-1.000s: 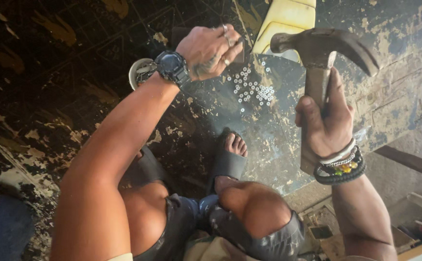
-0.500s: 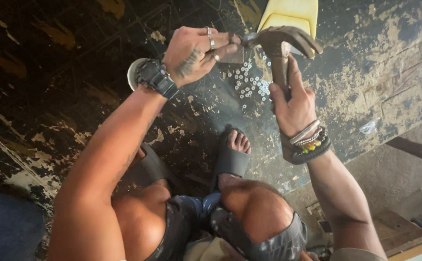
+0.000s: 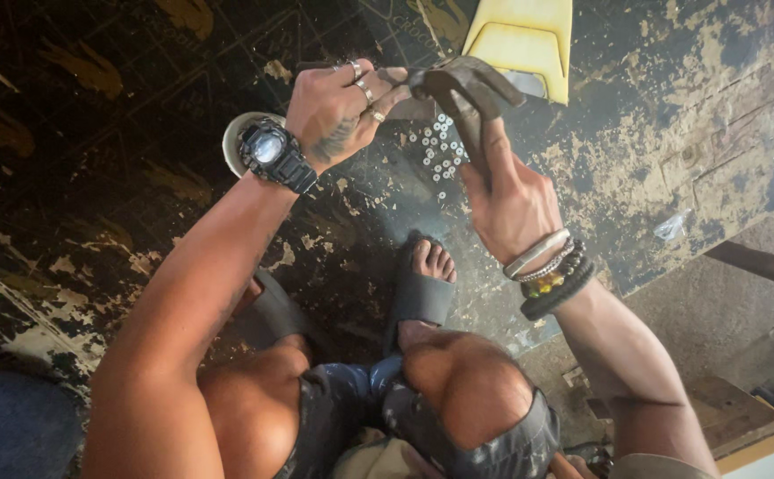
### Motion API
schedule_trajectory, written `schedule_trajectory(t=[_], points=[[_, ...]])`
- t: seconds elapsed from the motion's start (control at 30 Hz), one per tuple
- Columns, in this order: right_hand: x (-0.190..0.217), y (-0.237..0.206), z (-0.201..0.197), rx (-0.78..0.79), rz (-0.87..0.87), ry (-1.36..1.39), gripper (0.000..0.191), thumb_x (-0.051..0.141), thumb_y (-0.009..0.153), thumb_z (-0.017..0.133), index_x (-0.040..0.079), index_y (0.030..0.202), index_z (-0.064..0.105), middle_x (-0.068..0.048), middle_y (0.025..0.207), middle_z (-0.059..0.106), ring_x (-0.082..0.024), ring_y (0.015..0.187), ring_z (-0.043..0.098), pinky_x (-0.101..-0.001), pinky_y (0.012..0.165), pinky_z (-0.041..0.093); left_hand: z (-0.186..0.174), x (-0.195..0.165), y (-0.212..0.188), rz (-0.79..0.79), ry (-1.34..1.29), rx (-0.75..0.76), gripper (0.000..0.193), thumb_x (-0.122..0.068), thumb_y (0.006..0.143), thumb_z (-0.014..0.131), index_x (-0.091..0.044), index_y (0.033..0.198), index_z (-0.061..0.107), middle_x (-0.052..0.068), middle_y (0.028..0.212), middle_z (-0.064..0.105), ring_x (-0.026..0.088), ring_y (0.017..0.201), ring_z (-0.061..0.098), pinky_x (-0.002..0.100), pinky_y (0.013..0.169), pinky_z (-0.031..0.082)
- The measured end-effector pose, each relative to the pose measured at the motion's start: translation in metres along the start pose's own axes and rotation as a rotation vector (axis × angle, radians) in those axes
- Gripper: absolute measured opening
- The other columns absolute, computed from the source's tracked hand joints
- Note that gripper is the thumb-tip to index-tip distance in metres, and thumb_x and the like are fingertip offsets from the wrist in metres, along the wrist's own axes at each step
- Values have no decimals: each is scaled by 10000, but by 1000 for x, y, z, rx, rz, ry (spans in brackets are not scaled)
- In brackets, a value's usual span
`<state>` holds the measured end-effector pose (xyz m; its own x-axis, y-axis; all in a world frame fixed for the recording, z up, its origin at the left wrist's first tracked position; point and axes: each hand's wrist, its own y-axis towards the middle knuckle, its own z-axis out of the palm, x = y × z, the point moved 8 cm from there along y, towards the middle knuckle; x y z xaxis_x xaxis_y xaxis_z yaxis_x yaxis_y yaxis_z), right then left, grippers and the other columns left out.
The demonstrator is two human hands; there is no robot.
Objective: The person repeatedly picks up small metal washers and nails, places them into holes on a perforated metal plate, and hammers the nails to secure the washers. The person uses a hammer and a small container of nails, working at a worn workbench surface.
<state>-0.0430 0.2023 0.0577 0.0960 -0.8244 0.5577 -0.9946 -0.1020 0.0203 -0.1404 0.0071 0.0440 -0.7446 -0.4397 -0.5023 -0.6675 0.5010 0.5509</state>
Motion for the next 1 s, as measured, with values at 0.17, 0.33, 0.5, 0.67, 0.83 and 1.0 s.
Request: schedule_trajectory(t=[0.17, 0.33, 0.5, 0.67, 0.83, 1.0], points=[[5, 0, -4, -8, 37, 33, 654, 119, 1000, 681, -24, 1567, 388, -263, 891, 715, -422, 785, 738, -481, 654, 583, -1, 4, -3, -24, -105, -14, 89, -163, 1044, 792, -88, 1074, 755, 40, 903, 707, 221, 724, 707, 337, 638, 569], [12, 5, 2, 82, 15, -87, 663, 128, 967, 684, -50, 1539, 398, -265, 895, 727, -439, 664, 702, -499, 575, 547, 3, 2, 2, -20, -15, 36, 133, -188, 1009, 803, -64, 1027, 758, 62, 877, 720, 232, 645, 685, 349, 574, 542], [-1, 0, -4, -20, 69, 6, 613, 158, 1005, 663, -31, 1530, 410, -254, 903, 727, -390, 741, 738, -448, 629, 596, 3, 6, 1, -40, -43, 2, 147, -176, 1027, 772, -62, 956, 713, 62, 876, 716, 231, 683, 698, 349, 597, 545], [-34, -29, 17, -53, 143, 144, 603, 155, 1031, 640, -47, 1540, 386, -206, 837, 716, -299, 666, 731, -426, 597, 585, -16, 14, -3, -160, -328, -86, 149, -84, 1109, 573, -44, 1005, 674, 46, 870, 708, 157, 674, 682, 317, 585, 529], [-45, -94, 78, -24, -37, -24, 507, 98, 915, 678, 110, 1413, 582, -161, 965, 689, -294, 750, 669, -407, 613, 563, -55, 3, -5, -180, -300, 55, 297, -177, 1134, 602, -76, 855, 589, 34, 754, 641, 138, 617, 654, 304, 526, 497], [-45, -137, 160, 36, -123, 36, 614, 169, 804, 753, 173, 1400, 602, -111, 1012, 645, -338, 841, 629, -450, 732, 547, -20, -33, -27, -139, -143, 412, 331, -275, 1001, 683, -89, 732, 638, 91, 626, 638, 263, 513, 631, 405, 478, 488]])
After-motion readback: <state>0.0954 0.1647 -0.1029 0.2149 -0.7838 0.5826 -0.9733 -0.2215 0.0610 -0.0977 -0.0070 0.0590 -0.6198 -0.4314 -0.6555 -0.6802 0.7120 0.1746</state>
